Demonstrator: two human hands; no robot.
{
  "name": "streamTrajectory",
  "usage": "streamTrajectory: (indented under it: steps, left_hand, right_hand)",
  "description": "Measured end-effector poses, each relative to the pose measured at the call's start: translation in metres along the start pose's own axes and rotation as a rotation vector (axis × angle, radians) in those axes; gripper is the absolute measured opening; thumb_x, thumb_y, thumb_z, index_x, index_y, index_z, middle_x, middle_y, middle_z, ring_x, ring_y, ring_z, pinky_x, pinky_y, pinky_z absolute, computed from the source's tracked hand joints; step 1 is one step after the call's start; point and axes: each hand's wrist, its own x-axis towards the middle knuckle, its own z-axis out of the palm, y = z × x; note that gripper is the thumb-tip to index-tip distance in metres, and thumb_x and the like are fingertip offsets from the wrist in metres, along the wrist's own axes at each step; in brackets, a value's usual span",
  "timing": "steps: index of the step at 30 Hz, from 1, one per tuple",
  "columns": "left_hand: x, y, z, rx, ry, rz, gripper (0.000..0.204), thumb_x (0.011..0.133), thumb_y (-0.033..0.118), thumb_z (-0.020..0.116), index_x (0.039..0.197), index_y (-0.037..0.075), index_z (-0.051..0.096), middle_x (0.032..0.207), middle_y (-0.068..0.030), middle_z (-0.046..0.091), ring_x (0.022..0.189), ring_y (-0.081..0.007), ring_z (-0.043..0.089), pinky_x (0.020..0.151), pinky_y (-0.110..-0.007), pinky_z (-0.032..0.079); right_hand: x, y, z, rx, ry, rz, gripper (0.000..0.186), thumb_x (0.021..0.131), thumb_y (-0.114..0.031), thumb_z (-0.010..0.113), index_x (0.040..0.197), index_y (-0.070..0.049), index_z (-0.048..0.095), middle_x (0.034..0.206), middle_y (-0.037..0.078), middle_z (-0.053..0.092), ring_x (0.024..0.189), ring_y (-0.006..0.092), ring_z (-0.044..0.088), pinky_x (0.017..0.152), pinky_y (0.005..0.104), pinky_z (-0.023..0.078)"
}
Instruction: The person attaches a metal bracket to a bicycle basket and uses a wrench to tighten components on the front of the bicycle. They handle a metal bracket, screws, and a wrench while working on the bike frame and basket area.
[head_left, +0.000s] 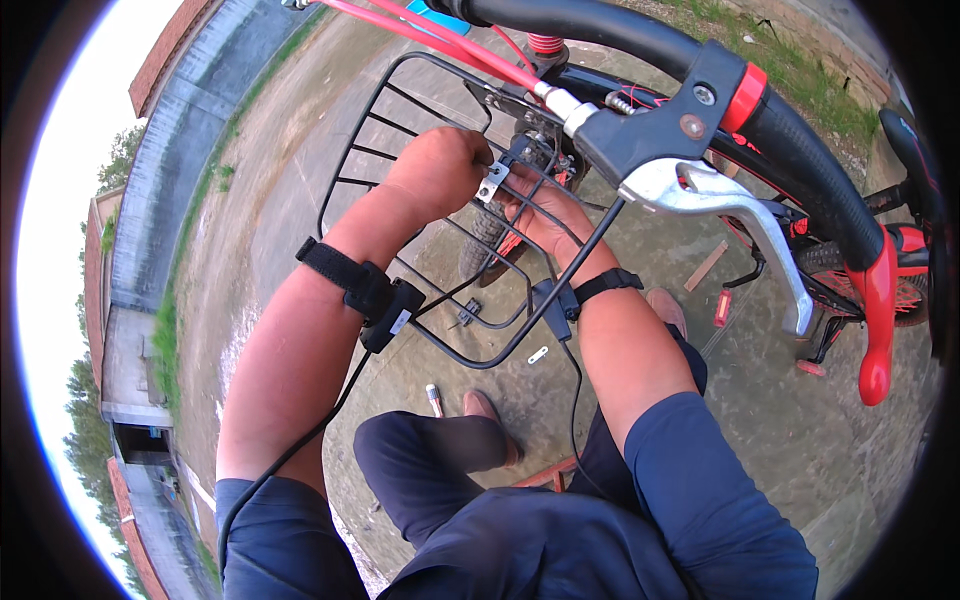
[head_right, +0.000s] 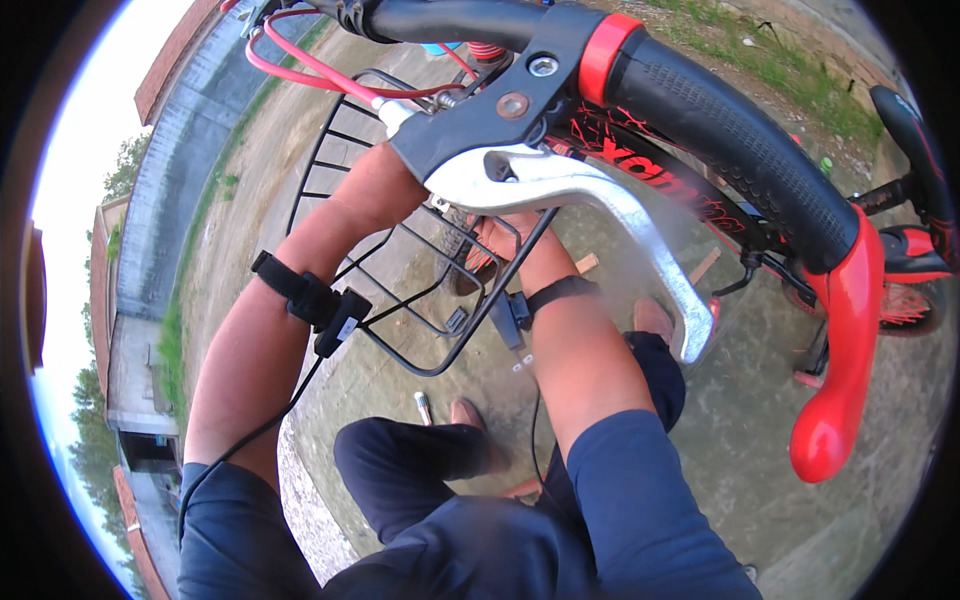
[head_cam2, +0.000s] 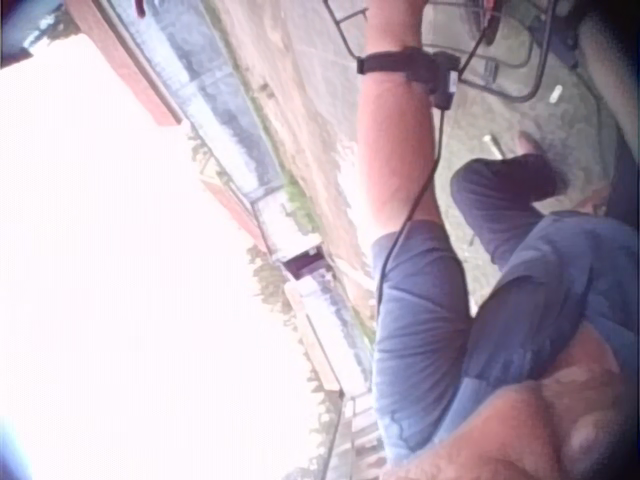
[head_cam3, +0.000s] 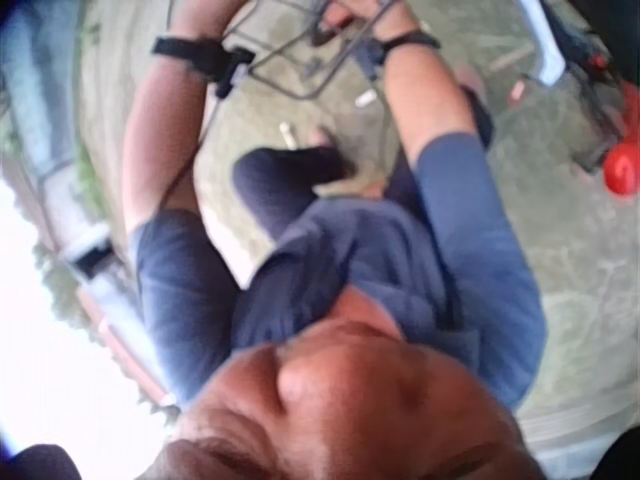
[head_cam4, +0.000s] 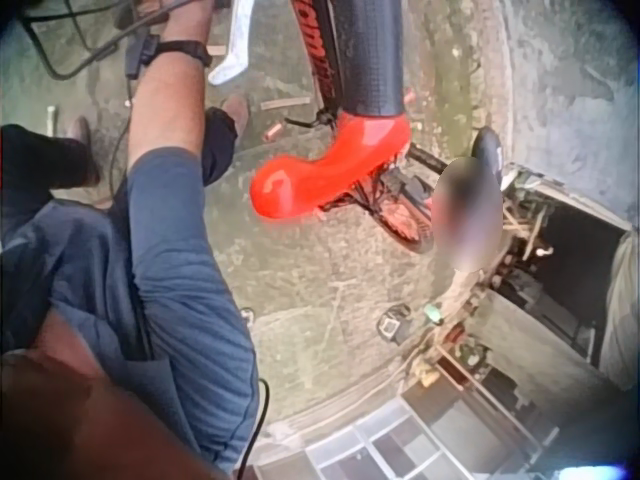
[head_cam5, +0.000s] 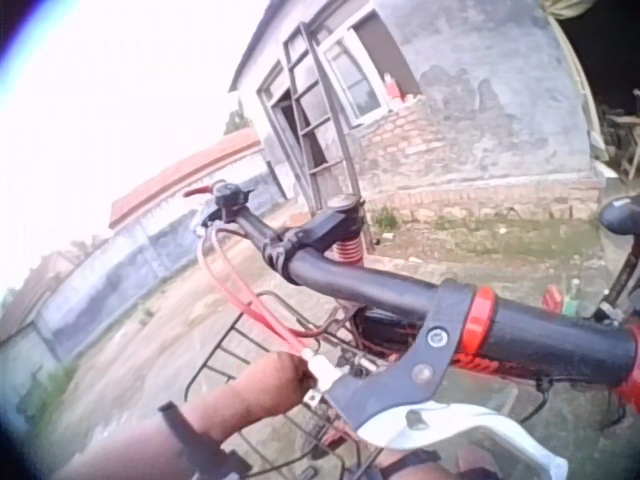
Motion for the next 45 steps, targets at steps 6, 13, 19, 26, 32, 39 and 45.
streamTrajectory:
  steps: [6,13,19,26,32,39,45]
  left_hand:
    - [0.005,-0.015,0.016,0.057,0.092,0.17,0.02,0.08,0.013,0.06,0.096,0.007,0.071,0.087,-0.017,0.07,0.087,-0.035,0.067,0.077,-0.042,0.053]
    - [-0.001,-0.001,0.006,0.025,0.079,0.168,0.019,0.082,0.014,0.059,0.096,0.007,0.071,0.088,-0.0176,0.069,0.086,-0.0356,0.067,0.076,-0.043,0.053]
    - [-0.005,-0.001,0.002,-0.012,0.091,0.134,0.018,0.082,0.015,0.062,0.095,0.004,0.069,0.088,-0.0176,0.07,0.087,-0.0358,0.067,0.077,-0.043,0.053]
    - [0.01,0.017,0.004,0.061,-0.06,-0.164,0.023,0.083,0.023,0.066,0.094,0.003,0.068,0.087,-0.0179,0.069,0.086,-0.0363,0.066,0.077,-0.044,0.052]
    - [-0.002,-0.018,0.02,-0.292,0.07,0.006,0.023,0.082,0.023,0.067,0.092,0.002,0.067,0.087,-0.0176,0.069,0.085,-0.0361,0.066,0.075,-0.045,0.052]
    - [-0.006,0.007,0.006,-0.031,0.033,-0.055,0.021,0.082,0.022,0.066,0.088,0.001,0.067,0.086,-0.0183,0.069,0.085,-0.0363,0.066,0.076,-0.045,0.053]
    - [-0.008,0.009,0.005,-0.041,0.177,0.175,0.02,0.081,0.019,0.064,0.084,0.0,0.067,0.084,-0.0198,0.068,0.084,-0.0374,0.066,0.075,-0.045,0.054]
  right_hand:
    - [0.003,0.009,-0.002,0.07,0.066,-0.025,0.03,0.086,-0.013,0.074,0.113,-0.008,0.064,0.102,0.003,0.069,0.09,0.0144,0.064,0.064,0.019,0.046]
    - [0.001,0.006,0.003,0.142,0.053,0.071,0.027,0.087,-0.015,0.072,0.113,-0.01,0.065,0.097,0.001,0.069,0.08,0.0108,0.062,0.06,0.0186,0.044]
    - [-0.01,0.012,0.025,0.029,0.043,-0.074,0.023,0.085,-0.017,0.076,0.104,-0.01,0.066,0.09,-0.001,0.067,0.078,0.0114,0.062,0.058,0.0189,0.044]
    - [-0.002,0.019,0.013,0.118,0.106,-0.075,0.019,0.083,-0.015,0.077,0.097,-0.01,0.066,0.087,0.0,0.067,0.075,0.013,0.062,0.057,0.0203,0.045]
    - [0.016,0.033,-0.015,0.193,0.038,-0.021,0.018,0.086,-0.014,0.074,0.1,-0.009,0.064,0.089,0.001,0.068,0.075,0.0111,0.062,0.057,0.0183,0.044]
    - [0.0,0.025,0.013,0.062,-0.014,-0.081,0.018,0.089,-0.015,0.071,0.103,-0.009,0.063,0.091,0.002,0.068,0.074,0.0108,0.062,0.058,0.0203,0.045]
    - [0.0,0.02,0.01,0.05,-0.027,-0.112,0.018,0.09,-0.019,0.069,0.104,-0.009,0.064,0.092,0.003,0.069,0.074,0.0122,0.062,0.059,0.0216,0.046]
